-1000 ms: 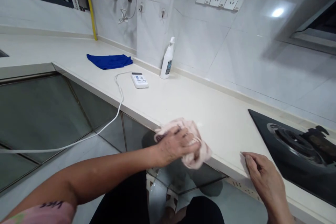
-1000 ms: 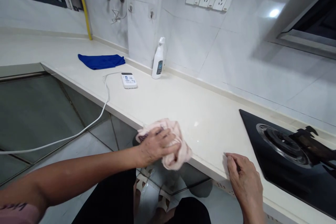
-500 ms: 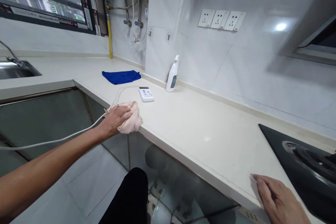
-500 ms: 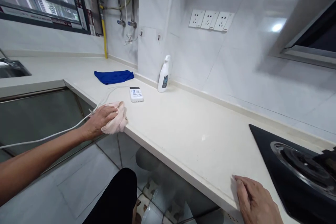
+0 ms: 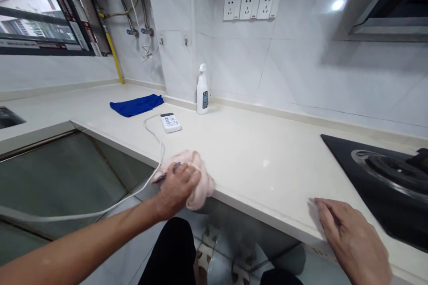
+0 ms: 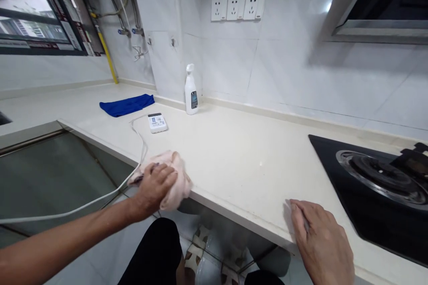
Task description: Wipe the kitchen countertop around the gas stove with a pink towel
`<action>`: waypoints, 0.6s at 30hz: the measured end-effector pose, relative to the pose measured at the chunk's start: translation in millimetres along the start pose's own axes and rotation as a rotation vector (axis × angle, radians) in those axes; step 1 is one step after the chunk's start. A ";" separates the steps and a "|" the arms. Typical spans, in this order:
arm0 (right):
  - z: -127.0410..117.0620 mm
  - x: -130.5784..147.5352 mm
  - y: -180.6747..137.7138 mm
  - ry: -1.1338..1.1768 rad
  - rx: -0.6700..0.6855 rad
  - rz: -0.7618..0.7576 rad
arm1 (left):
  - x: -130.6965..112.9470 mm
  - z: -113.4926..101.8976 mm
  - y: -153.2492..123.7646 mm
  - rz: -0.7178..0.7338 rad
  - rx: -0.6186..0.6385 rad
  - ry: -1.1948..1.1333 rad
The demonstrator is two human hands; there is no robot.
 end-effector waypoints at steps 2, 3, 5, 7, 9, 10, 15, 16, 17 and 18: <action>-1.6 -0.2 0.1 -0.013 0.004 0.016 | -50.9 -5.1 12.4 0.052 -0.017 -0.032; -1.8 -1.0 -0.1 -0.015 0.005 0.023 | -77.7 -9.2 19.1 0.090 -0.029 -0.055; -0.5 -4.5 -0.5 -0.007 0.010 0.030 | -132.9 -19.6 32.8 0.187 -0.049 -0.100; 3.7 -10.4 -1.1 0.015 0.022 0.020 | -182.7 -32.2 46.9 0.253 -0.085 -0.155; 9.8 -19.3 -1.8 0.041 0.040 0.009 | -224.4 -44.7 58.7 0.304 -0.141 -0.223; 13.2 -24.4 -2.2 0.064 0.052 0.006 | -241.6 -48.5 62.8 0.334 -0.160 -0.242; 23.3 -43.1 -3.9 0.201 0.104 0.002 | -263.6 -53.9 66.8 0.375 -0.266 -0.305; 23.1 -44.9 -4.1 0.198 0.106 0.008 | -256.5 -52.4 64.3 0.382 -0.273 -0.314; 22.7 -46.2 -4.1 0.191 0.108 0.016 | -245.9 -50.0 61.4 0.384 -0.271 -0.320; 22.2 -47.0 -4.1 0.184 0.108 0.026 | -232.3 -46.9 58.0 0.384 -0.262 -0.321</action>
Point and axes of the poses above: each hand's wrist, its own y-axis towards the middle knuckle, its own z-axis out of the palm, x = y × z, the point moved 8 cm from there along y, towards the middle knuckle, and after that the axes turned 8 degrees about -z, right-handed, at the moved point
